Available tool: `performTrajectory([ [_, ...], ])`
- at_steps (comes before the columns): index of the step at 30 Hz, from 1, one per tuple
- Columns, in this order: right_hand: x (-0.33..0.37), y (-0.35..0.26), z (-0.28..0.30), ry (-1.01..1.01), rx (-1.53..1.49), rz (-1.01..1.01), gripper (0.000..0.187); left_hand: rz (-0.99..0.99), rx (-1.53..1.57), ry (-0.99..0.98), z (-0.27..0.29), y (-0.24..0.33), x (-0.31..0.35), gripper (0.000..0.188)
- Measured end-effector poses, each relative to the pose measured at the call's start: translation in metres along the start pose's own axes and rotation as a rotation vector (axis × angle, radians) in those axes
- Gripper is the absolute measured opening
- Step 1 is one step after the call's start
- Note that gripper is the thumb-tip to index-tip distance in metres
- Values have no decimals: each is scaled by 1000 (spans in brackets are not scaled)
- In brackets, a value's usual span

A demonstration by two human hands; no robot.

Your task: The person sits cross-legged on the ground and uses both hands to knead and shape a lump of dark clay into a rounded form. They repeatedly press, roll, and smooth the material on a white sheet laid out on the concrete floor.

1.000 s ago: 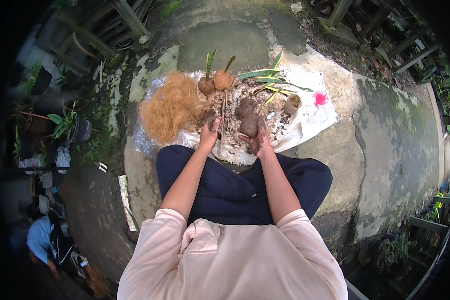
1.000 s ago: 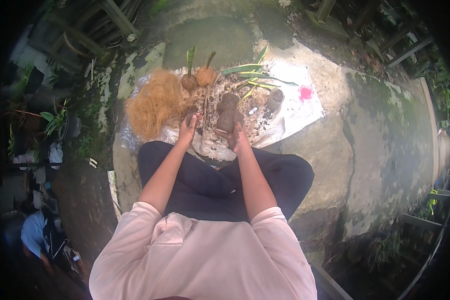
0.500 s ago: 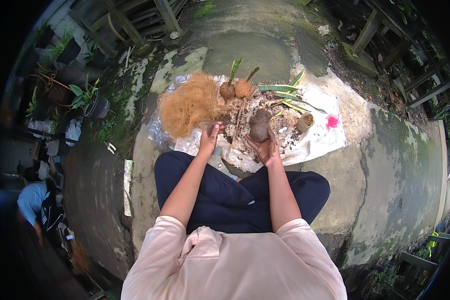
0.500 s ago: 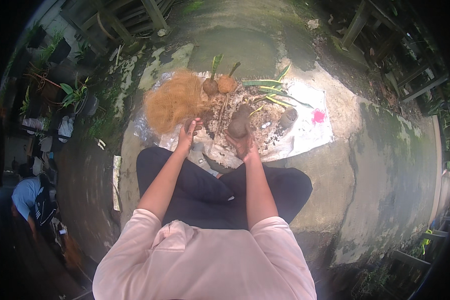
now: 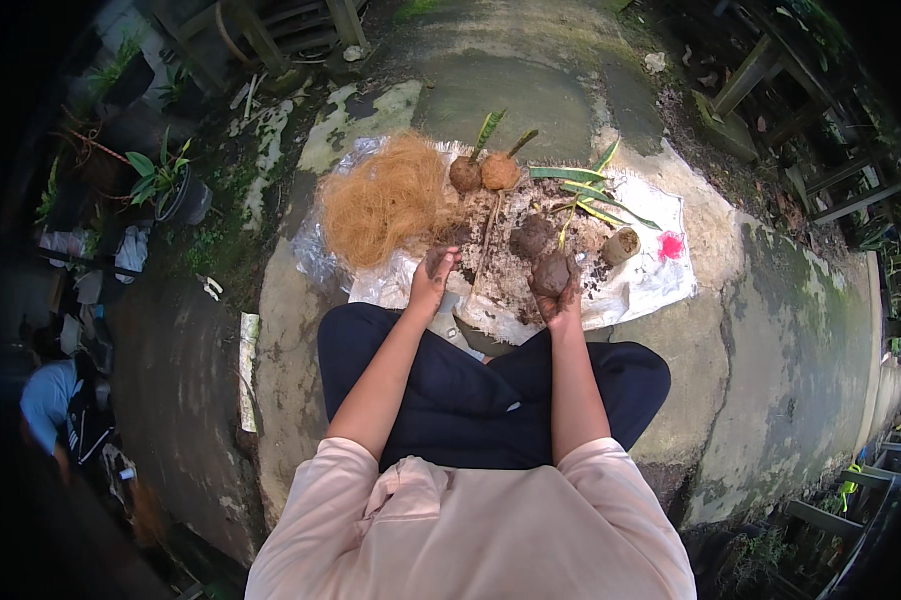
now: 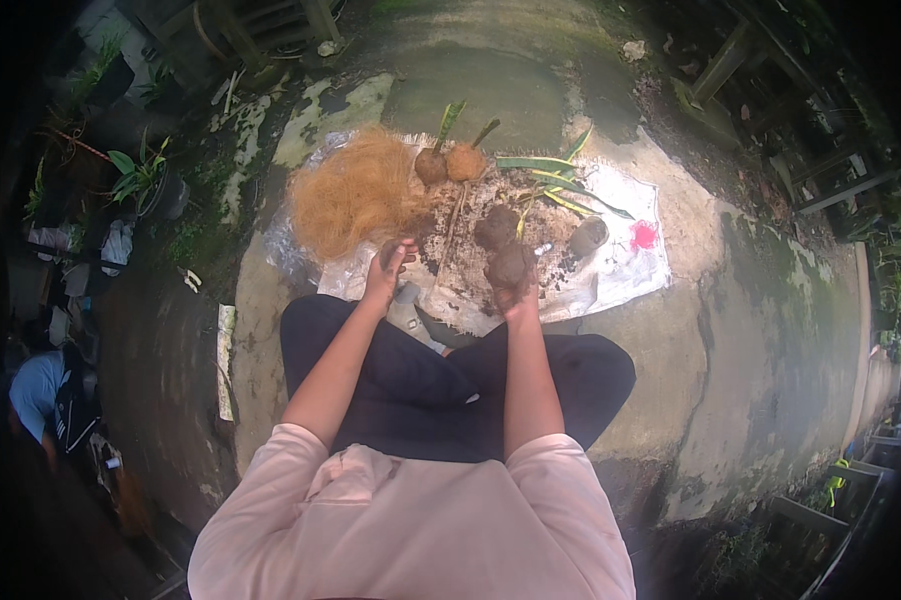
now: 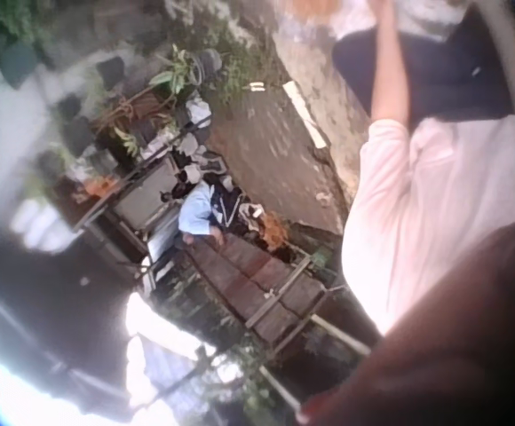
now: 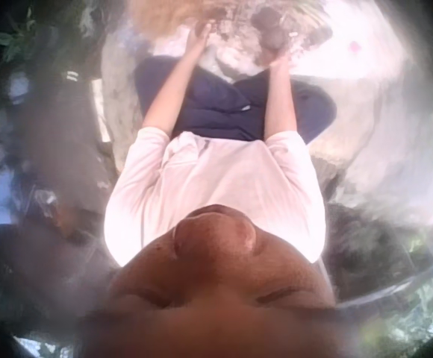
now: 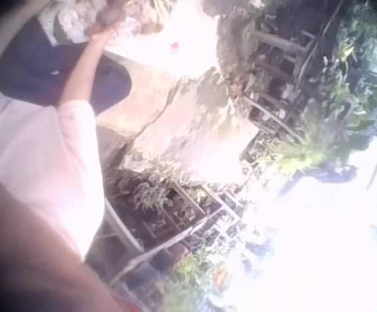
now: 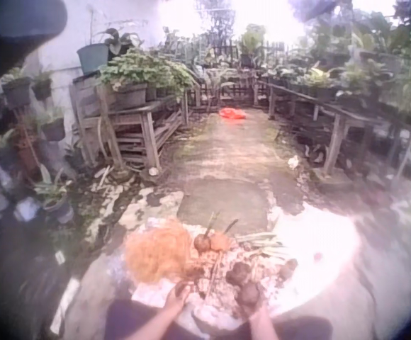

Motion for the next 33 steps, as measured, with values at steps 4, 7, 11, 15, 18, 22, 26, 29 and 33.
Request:
performTrajectory([
  [4,28,-14,-34,17,20,34,53,18,-20,-31,-9,-7,-12,42],
  [7,36,-20,-38,-15,56,27,65,38,2,-91,-21,-15,-18,38],
  [11,27,-16,-21,-28,108,37,66,39,79,-125,-32,-15,-24,34],
  [15,42,-7,-51,-53,18,-51,56,44,39,-65,-28,-20,-20,35],
  [18,29,8,-24,-14,243,21,56,147,68,-11,-45,-21,-10,47],
  [22,20,27,-35,22,671,136,46,424,276,-48,-57,-53,-1,67],
  [26,17,36,-72,-88,1293,365,28,574,555,-73,-70,-66,1,71],
  [29,21,53,-106,-134,1598,439,31,577,776,-35,-72,-72,0,67],
  [33,24,77,-127,-249,1943,585,51,599,1177,-80,-72,-66,-4,65],
])
Point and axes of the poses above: each hand's wrist, its own x-axis away from the middle knuckle, its own z-axis out of the back of the hand, y = z × x, the point moved 8 cm from there along -x, towards the middle knuckle, and after that the axes turned 4 degrees about -y, right-handed, at the moved point
